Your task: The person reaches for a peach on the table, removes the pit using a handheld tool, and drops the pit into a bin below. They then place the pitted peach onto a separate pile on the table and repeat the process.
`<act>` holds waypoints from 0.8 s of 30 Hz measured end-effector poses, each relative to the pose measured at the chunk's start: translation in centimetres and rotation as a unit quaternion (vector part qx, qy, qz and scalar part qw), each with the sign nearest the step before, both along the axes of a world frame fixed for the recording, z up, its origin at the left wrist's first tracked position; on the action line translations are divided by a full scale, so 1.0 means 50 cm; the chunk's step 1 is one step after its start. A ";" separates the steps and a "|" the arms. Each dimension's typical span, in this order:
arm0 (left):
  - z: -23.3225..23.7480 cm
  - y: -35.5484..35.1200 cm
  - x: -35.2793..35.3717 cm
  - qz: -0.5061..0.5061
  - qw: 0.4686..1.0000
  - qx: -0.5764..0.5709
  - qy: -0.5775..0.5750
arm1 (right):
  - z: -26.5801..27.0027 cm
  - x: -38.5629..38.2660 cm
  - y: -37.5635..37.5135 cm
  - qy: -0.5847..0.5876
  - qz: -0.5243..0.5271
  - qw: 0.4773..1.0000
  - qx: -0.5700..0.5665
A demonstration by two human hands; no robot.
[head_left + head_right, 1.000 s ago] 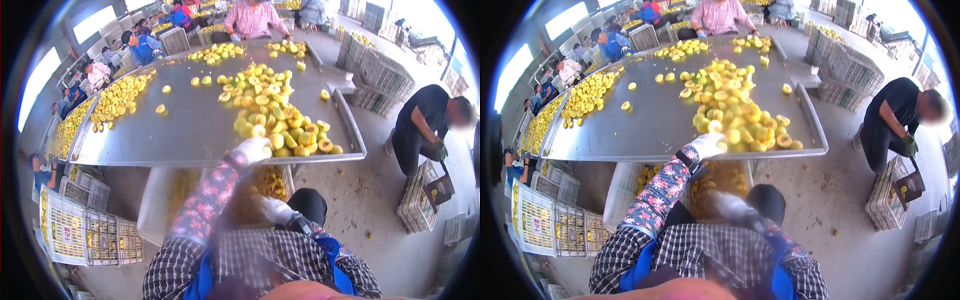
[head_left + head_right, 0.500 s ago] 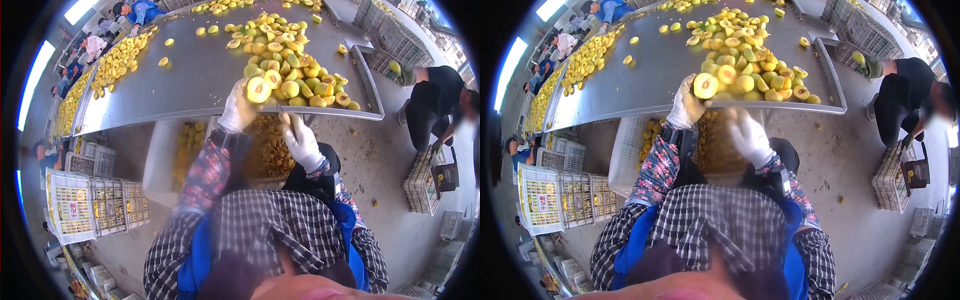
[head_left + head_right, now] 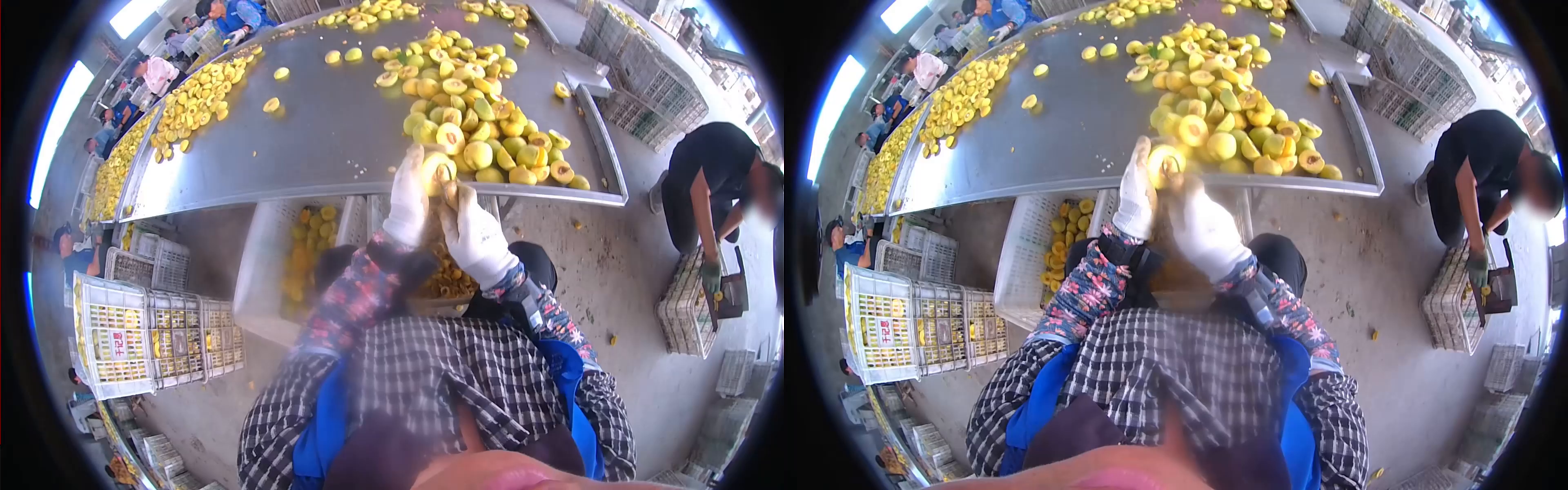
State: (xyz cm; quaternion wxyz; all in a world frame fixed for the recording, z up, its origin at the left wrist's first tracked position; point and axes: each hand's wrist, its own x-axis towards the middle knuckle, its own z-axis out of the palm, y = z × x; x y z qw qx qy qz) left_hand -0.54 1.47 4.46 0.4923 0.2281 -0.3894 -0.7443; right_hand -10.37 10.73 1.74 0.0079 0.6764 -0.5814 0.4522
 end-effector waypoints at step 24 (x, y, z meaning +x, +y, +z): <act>-0.067 0.000 -0.004 -0.042 0.983 -0.035 -0.174 | -0.021 -0.054 0.028 -0.001 0.118 0.971 0.206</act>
